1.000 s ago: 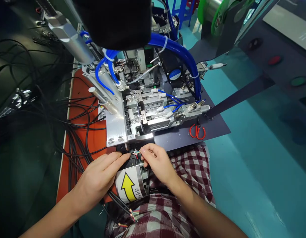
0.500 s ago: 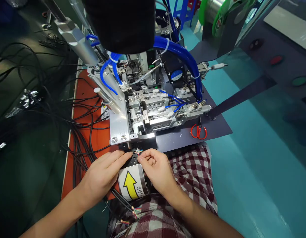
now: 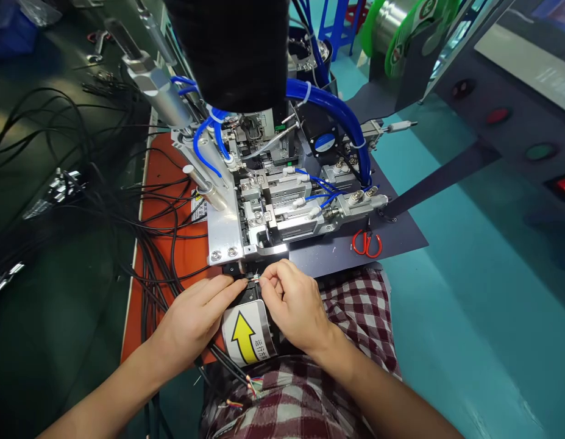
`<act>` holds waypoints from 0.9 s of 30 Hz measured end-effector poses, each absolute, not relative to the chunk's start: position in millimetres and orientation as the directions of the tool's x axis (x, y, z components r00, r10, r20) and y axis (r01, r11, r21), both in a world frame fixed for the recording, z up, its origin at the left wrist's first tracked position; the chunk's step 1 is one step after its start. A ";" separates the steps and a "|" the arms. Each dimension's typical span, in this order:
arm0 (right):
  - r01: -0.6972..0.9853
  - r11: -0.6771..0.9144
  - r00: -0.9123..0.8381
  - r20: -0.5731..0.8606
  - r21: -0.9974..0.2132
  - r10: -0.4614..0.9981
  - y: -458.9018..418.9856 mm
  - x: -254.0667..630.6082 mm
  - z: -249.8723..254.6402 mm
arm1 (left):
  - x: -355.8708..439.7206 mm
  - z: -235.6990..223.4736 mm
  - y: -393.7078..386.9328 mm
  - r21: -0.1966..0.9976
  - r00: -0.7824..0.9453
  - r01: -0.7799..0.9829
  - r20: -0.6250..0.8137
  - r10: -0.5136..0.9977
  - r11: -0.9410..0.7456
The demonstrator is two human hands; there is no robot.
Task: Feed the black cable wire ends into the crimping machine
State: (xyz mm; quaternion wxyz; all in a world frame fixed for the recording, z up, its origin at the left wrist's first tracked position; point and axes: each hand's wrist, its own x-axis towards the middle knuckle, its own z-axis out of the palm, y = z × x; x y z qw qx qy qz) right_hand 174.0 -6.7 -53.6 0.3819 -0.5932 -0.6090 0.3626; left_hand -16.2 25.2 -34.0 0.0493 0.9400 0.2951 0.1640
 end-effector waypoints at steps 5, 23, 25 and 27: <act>0.048 -0.323 -0.053 -0.325 -0.945 0.944 -2.4 174.9 -62.4 | -15.9 -32.9 25.1 0.192 0.771 0.543 0.272 0.576 -0.818; 0.029 -0.291 0.130 -0.285 -0.956 0.950 5.4 163.1 -63.9 | -16.7 -37.4 23.7 0.185 0.766 0.548 0.281 0.578 -0.816; 0.039 -0.306 0.124 -0.299 -0.951 0.946 6.0 165.0 -64.4 | -16.9 -37.6 23.6 0.187 0.767 0.548 0.277 0.579 -0.815; -0.015 -0.331 0.094 -0.331 -0.944 0.939 7.8 165.8 -64.0 | -17.0 -37.7 23.8 0.186 0.768 0.550 0.271 0.581 -0.814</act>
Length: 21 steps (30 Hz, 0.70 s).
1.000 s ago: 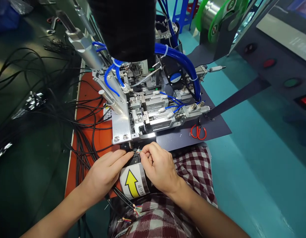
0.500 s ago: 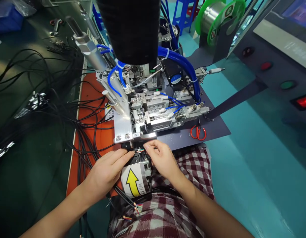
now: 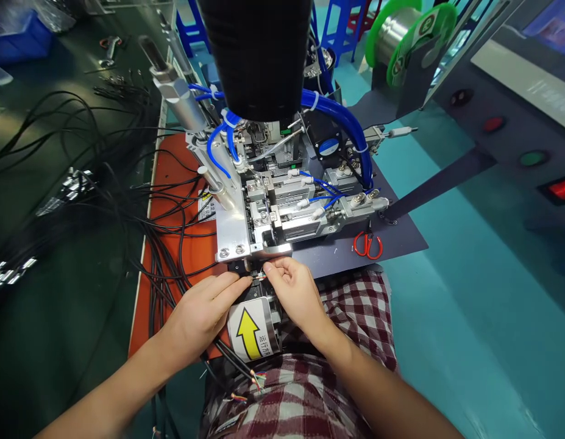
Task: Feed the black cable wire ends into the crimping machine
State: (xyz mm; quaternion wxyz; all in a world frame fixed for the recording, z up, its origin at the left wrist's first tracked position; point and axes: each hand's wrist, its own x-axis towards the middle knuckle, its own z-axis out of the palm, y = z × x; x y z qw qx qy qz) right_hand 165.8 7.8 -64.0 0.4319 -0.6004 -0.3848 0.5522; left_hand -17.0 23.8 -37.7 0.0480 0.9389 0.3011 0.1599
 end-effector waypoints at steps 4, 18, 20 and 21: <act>-0.157 -0.371 0.045 -0.382 -0.915 0.923 8.9 163.0 -62.5 | -16.9 -37.7 24.5 0.180 0.773 0.548 0.264 0.577 -0.817; -0.263 -0.506 -0.042 -0.514 -0.822 0.857 10.1 165.8 -57.3 | -17.2 -39.9 24.1 0.182 0.779 0.547 0.248 0.576 -0.817; -0.143 -0.401 0.025 -0.408 -0.905 0.912 7.1 165.5 -58.9 | -16.9 -40.3 24.6 0.183 0.778 0.548 0.247 0.578 -0.816; -0.068 -0.342 0.057 -0.346 -0.937 0.937 5.2 165.5 -60.2 | -16.9 -40.3 24.7 0.182 0.778 0.549 0.245 0.578 -0.816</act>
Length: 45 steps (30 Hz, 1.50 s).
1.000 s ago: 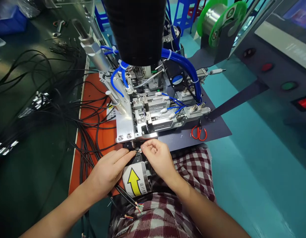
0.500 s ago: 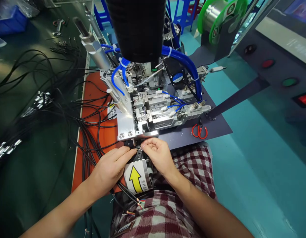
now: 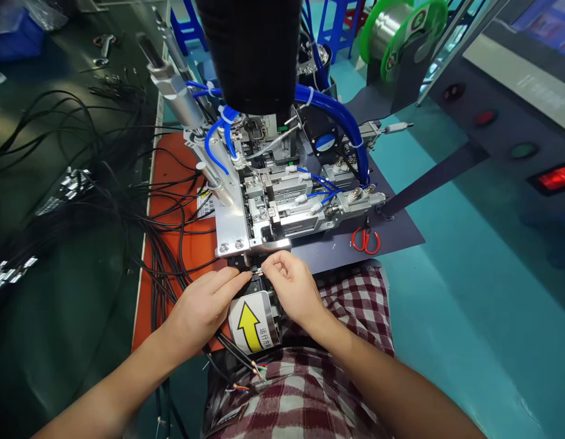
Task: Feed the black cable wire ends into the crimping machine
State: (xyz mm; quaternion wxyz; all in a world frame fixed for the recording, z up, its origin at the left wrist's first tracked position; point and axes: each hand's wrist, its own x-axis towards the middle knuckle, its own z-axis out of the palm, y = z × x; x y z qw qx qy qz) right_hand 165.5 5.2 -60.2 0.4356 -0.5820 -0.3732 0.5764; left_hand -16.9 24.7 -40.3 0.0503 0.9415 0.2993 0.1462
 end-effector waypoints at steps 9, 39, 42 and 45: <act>0.186 -0.220 0.073 -0.209 -0.958 0.975 3.2 167.3 -60.4 | -16.8 -39.1 24.2 0.184 0.771 0.546 0.272 0.577 -0.817; -0.282 -0.439 -0.114 -0.424 -0.853 0.898 7.9 168.5 -63.4 | -3.0 -21.9 13.8 0.207 0.701 0.675 0.119 0.703 -0.708; -0.277 -0.434 -0.116 -0.419 -0.857 0.901 8.4 168.7 -65.2 | -5.2 -24.0 14.4 0.267 0.678 0.670 0.159 0.718 -0.692; -0.274 -0.427 -0.103 -0.415 -0.862 0.904 8.0 168.3 -65.0 | -5.4 -25.0 12.7 0.326 0.658 0.667 0.163 0.735 -0.670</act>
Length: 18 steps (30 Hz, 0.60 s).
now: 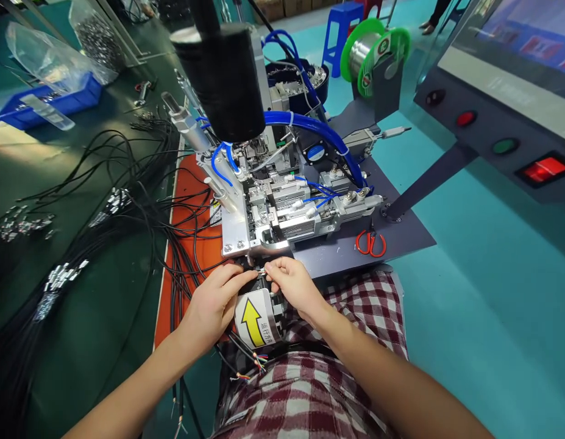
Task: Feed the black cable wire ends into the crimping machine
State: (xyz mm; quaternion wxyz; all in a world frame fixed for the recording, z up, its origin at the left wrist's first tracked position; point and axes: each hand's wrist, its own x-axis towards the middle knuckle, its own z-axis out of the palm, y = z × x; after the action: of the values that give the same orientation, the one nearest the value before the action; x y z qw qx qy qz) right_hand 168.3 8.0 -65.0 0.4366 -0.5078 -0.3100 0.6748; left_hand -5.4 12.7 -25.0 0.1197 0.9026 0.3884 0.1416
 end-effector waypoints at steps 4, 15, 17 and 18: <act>-0.287 -0.395 -0.053 -0.397 -0.873 0.916 6.0 164.9 -64.7 | -2.4 -27.9 9.9 0.386 0.619 0.688 0.130 0.774 -0.615; -0.269 -0.399 -0.072 -0.395 -0.876 0.916 4.5 165.3 -65.1 | -40.0 -32.5 -6.8 0.399 0.535 0.714 0.218 0.816 -0.575; -0.270 -0.397 -0.067 -0.395 -0.877 0.916 4.6 165.3 -65.1 | -51.3 -34.2 -13.2 0.277 0.542 0.761 0.227 0.809 -0.587; -0.270 -0.396 -0.063 -0.395 -0.878 0.917 4.8 164.9 -65.1 | -55.0 -35.0 -15.8 0.223 0.554 0.772 0.220 0.802 -0.595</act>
State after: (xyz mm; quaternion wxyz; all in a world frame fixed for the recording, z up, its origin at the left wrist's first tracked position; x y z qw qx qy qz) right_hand 164.9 4.8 -65.1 0.4509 -0.5150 -0.3140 0.6580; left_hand -55.0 -15.8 -35.0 0.0500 0.8802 0.4473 0.1507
